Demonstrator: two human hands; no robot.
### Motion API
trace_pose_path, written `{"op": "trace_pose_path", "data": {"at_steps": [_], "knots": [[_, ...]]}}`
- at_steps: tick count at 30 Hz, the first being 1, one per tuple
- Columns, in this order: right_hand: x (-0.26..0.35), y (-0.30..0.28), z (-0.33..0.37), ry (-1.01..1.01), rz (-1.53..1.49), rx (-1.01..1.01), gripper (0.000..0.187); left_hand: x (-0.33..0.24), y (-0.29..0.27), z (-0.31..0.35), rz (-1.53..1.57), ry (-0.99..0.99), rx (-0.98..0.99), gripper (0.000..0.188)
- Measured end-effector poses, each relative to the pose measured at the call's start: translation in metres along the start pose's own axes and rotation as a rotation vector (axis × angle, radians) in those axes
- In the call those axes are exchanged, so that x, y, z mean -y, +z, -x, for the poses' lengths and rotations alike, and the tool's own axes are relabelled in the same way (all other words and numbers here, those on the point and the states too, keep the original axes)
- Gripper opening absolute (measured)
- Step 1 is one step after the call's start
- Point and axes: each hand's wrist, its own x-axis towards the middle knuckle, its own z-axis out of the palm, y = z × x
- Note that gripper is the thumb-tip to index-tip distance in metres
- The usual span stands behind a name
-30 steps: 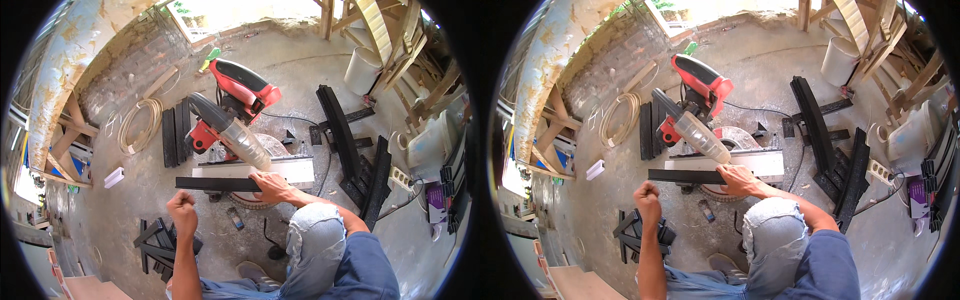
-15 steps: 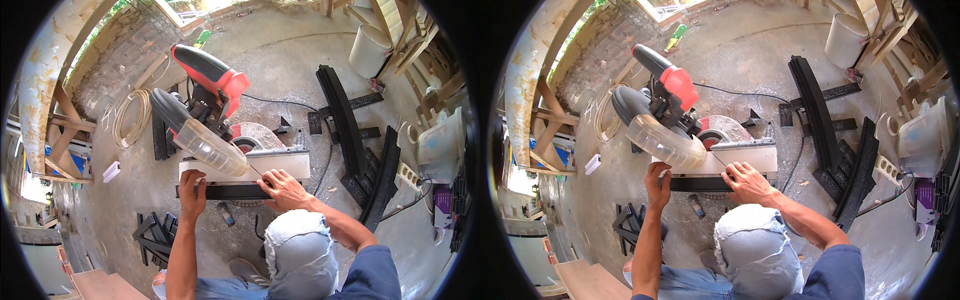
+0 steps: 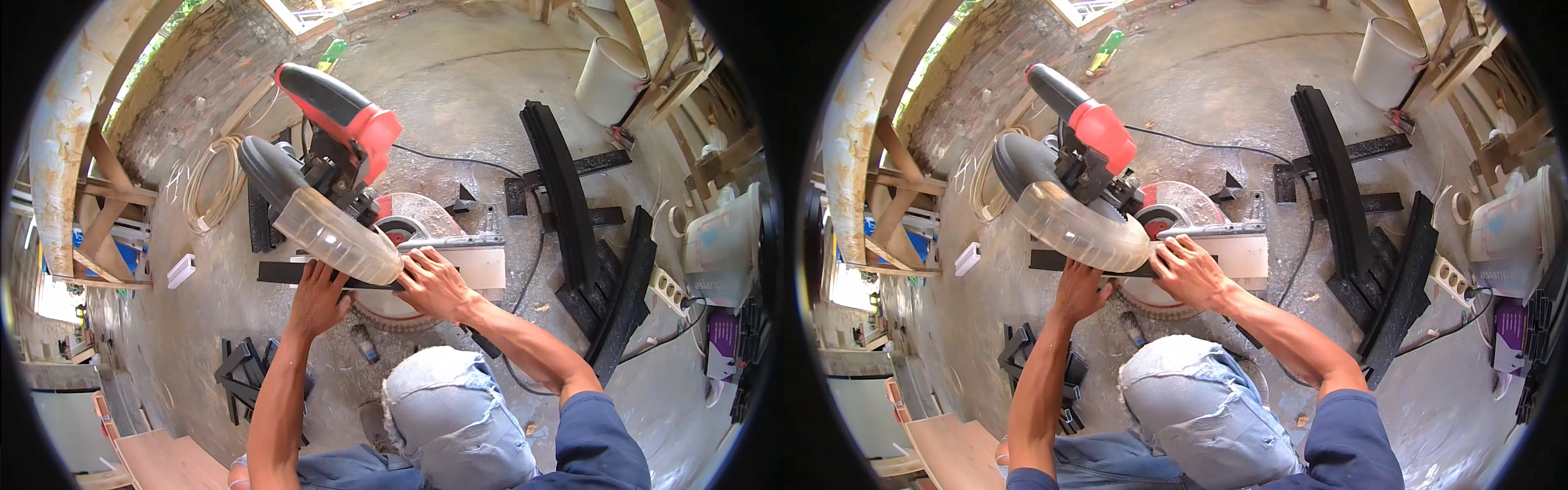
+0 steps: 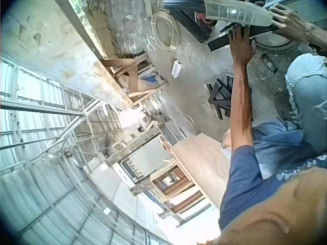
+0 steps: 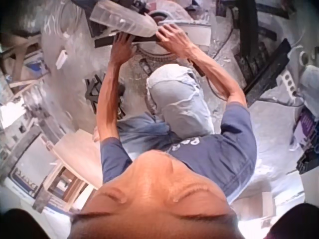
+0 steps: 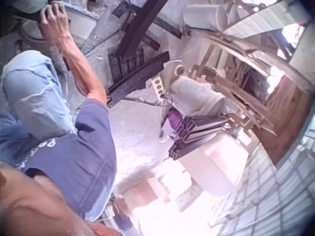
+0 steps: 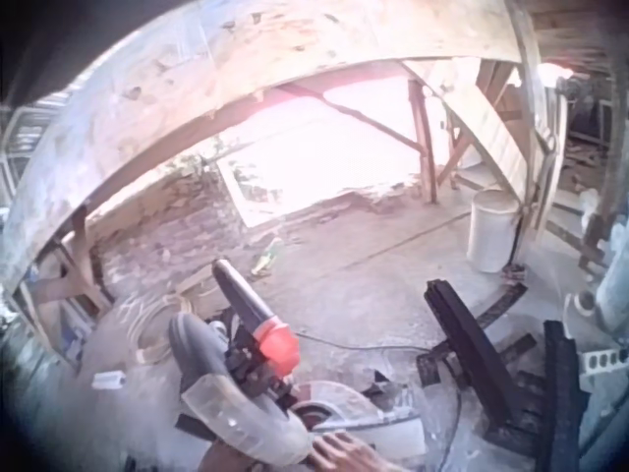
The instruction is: The person positions black plastic planks on a miter saw and makes multiple cuts. The person moves the cut pieces aside and aligns the remaining planks before cutting them one by one.
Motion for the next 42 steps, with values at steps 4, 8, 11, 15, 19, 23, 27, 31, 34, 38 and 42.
{"op": "trace_pose_path", "data": {"at_steps": [4, 8, 11, 15, 19, 23, 27, 31, 34, 38, 42], "knots": [[-0.002, 0.021, -0.014, -0.046, 0.079, -0.085, 0.04, 0.015, 0.017, -0.006, -0.072, -0.025, -0.017, 0.055], [-0.001, 0.028, -0.016, -0.091, 0.126, -0.156, 0.024, 0.032, 0.021, 0.002, -0.178, 0.019, -0.044, 0.058], [0.005, -0.007, 0.004, 0.097, 0.063, -0.246, 0.041, 0.033, 0.013, 0.004, -0.21, 0.031, -0.034, 0.058], [0.001, -0.028, 0.046, 0.348, 0.018, -0.335, 0.041, 0.049, 0.013, 0.012, -0.134, -0.009, -0.038, 0.058], [-0.001, -0.021, 0.068, 0.466, 0.009, -0.256, 0.037, 0.06, 0.015, 0.015, -0.082, -0.001, -0.064, 0.063], [0.003, -0.003, 0.061, 0.453, 0.012, -0.248, 0.034, 0.059, 0.016, 0.013, -0.071, -0.029, -0.096, 0.062], [0.011, 0.011, 0.049, 0.446, -0.013, -0.223, 0.033, 0.062, 0.017, 0.018, -0.056, -0.036, -0.109, 0.058], [0.018, 0.015, 0.048, 0.453, -0.045, -0.229, 0.033, 0.069, 0.02, 0.027, -0.07, -0.049, -0.118, 0.057], [0.019, 0.017, 0.05, 0.45, -0.036, -0.254, 0.034, 0.069, 0.021, 0.028, -0.071, -0.045, -0.113, 0.056], [0.019, 0.017, 0.052, 0.464, -0.03, -0.248, 0.035, 0.063, 0.027, 0.023, -0.065, -0.022, -0.115, 0.053], [0.021, 0.017, 0.049, 0.481, -0.033, -0.256, 0.036, 0.063, 0.032, 0.021, -0.083, -0.02, -0.132, 0.052]]}}
